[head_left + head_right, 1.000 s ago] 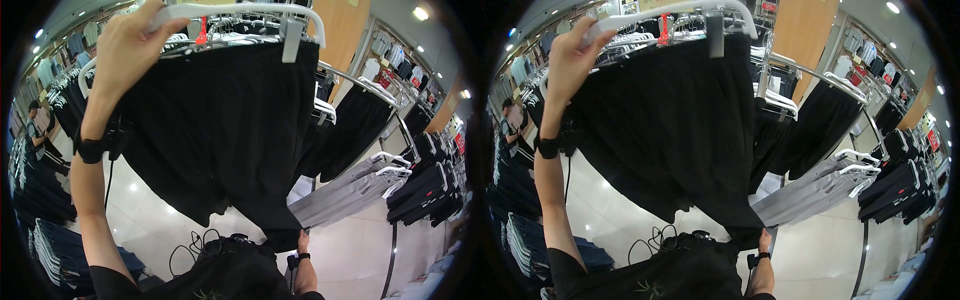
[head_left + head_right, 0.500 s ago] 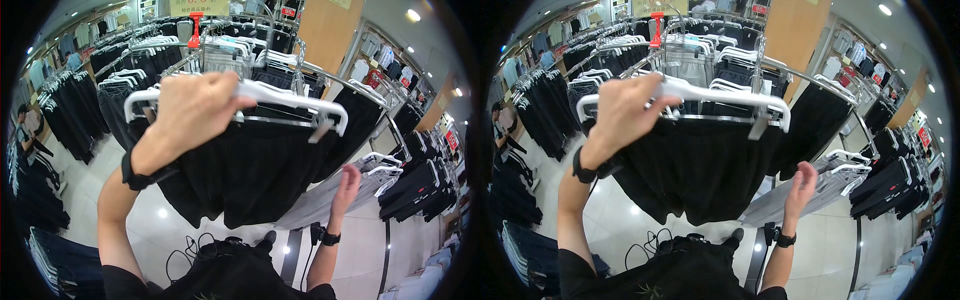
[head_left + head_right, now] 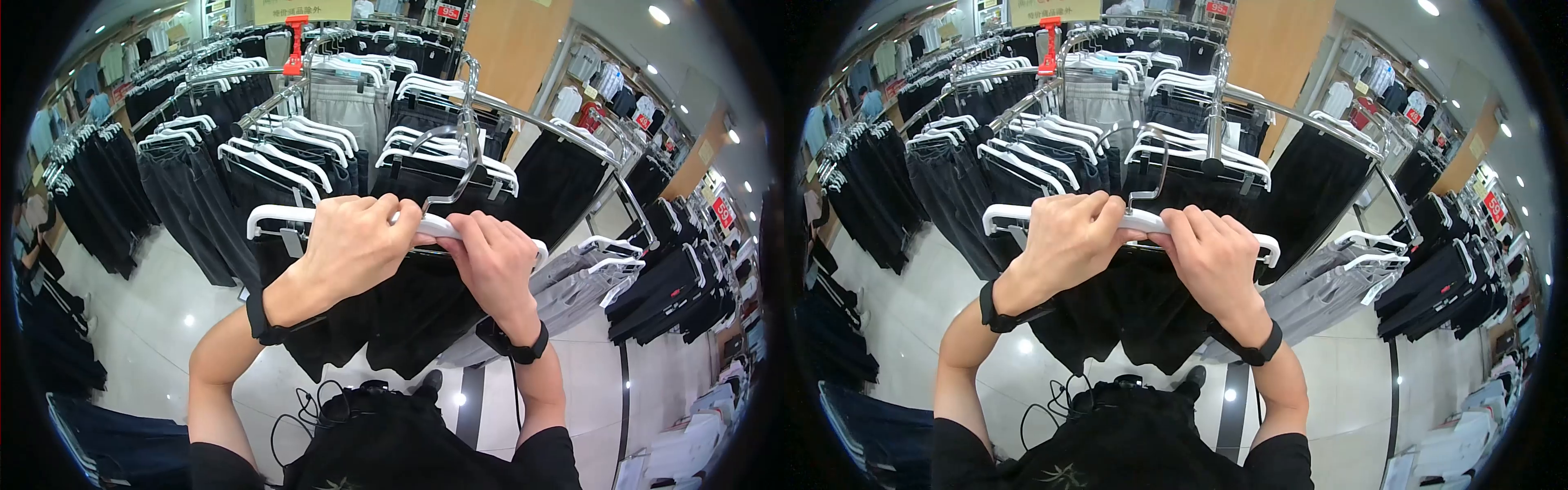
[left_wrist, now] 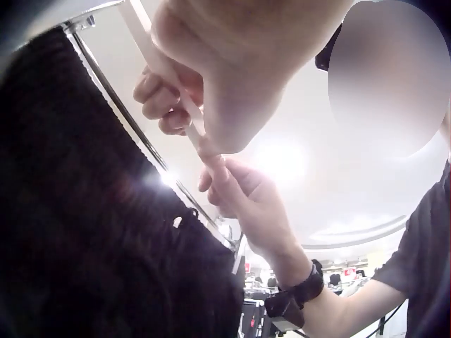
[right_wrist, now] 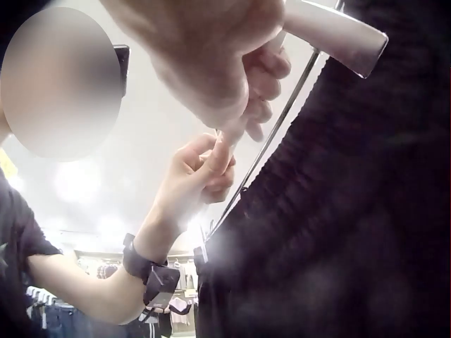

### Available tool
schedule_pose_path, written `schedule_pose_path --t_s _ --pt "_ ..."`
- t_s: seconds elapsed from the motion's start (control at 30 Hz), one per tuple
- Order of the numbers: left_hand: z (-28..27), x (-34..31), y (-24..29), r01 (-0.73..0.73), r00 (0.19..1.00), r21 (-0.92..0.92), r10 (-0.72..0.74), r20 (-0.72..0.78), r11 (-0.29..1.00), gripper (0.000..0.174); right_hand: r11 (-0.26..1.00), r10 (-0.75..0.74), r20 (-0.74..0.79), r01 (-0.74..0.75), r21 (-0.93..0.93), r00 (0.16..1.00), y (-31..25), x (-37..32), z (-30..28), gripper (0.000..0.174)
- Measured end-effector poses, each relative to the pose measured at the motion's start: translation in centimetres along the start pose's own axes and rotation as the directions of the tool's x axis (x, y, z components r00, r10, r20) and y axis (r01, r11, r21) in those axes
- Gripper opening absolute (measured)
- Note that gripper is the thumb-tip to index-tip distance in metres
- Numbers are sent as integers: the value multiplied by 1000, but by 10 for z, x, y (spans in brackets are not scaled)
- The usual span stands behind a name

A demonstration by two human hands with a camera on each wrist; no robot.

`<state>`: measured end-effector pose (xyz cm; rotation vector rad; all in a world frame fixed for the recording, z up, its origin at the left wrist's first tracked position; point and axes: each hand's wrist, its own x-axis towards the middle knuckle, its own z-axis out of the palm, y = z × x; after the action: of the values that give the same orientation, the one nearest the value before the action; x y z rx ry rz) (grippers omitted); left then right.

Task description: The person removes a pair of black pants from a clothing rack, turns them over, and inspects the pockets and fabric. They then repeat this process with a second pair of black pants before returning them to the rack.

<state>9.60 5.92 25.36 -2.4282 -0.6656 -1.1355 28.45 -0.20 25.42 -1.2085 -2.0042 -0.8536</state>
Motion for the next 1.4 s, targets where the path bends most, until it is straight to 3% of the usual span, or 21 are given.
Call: schedule_pose_path --t_s 0.07,0.17,0.27,0.33,0.4,0.47,0.53,0.57,0.6,0.67,0.77,0.97,1.3,1.4 --pt "8 -8 -4 6 999 -48 -4 38 999 35 1000 -8 -7 8 2 1000 2 -6 7 23" --pt "1 -17 -14 -73 984 -188 40 -172 979 42 999 -25 -21 24 -40 999 8 -10 15 23" --pt "-19 -69 -31 105 927 -118 -140 -347 988 40 992 -34 -64 26 -123 997 22 -12 3 24" --pt "3 -125 -50 310 839 -227 -378 -391 923 38 983 -7 -51 -3 -184 999 32 -15 -13 24" --pt "26 -161 -53 538 813 -280 -577 -75 795 45 976 8 -60 -21 -216 998 43 -22 -24 25" --pt "62 -188 -44 589 781 -543 -595 190 599 43 980 33 -57 -44 -197 998 51 -26 -32 25" --pt "69 -185 -27 614 773 -619 -533 344 490 38 977 42 -55 -52 -208 998 57 -27 -37 24" --pt "71 -177 -21 567 787 -710 -528 318 417 29 976 51 -47 -59 -208 998 60 -26 -38 23" --pt "80 -175 -19 523 800 -725 -553 235 448 20 975 63 -42 -71 -210 997 62 -26 -40 22" --pt "93 -180 -16 580 730 -734 -625 276 353 23 972 87 -42 -94 -216 995 68 -27 -43 20" --pt "97 -167 -5 536 719 -770 -665 201 346 29 966 132 -25 -134 -222 991 75 -28 -49 18" --pt "94 -146 6 555 676 -759 -717 173 340 31 933 84 -55 -98 -347 995 83 -25 -61 17" --pt "60 -133 -6 534 731 -812 -612 303 236 24 922 96 -63 -113 -370 993 77 -30 -81 19" --pt "63 -115 2 423 752 -813 -656 68 400 24 922 76 -49 -89 -378 996 67 -29 -87 21"
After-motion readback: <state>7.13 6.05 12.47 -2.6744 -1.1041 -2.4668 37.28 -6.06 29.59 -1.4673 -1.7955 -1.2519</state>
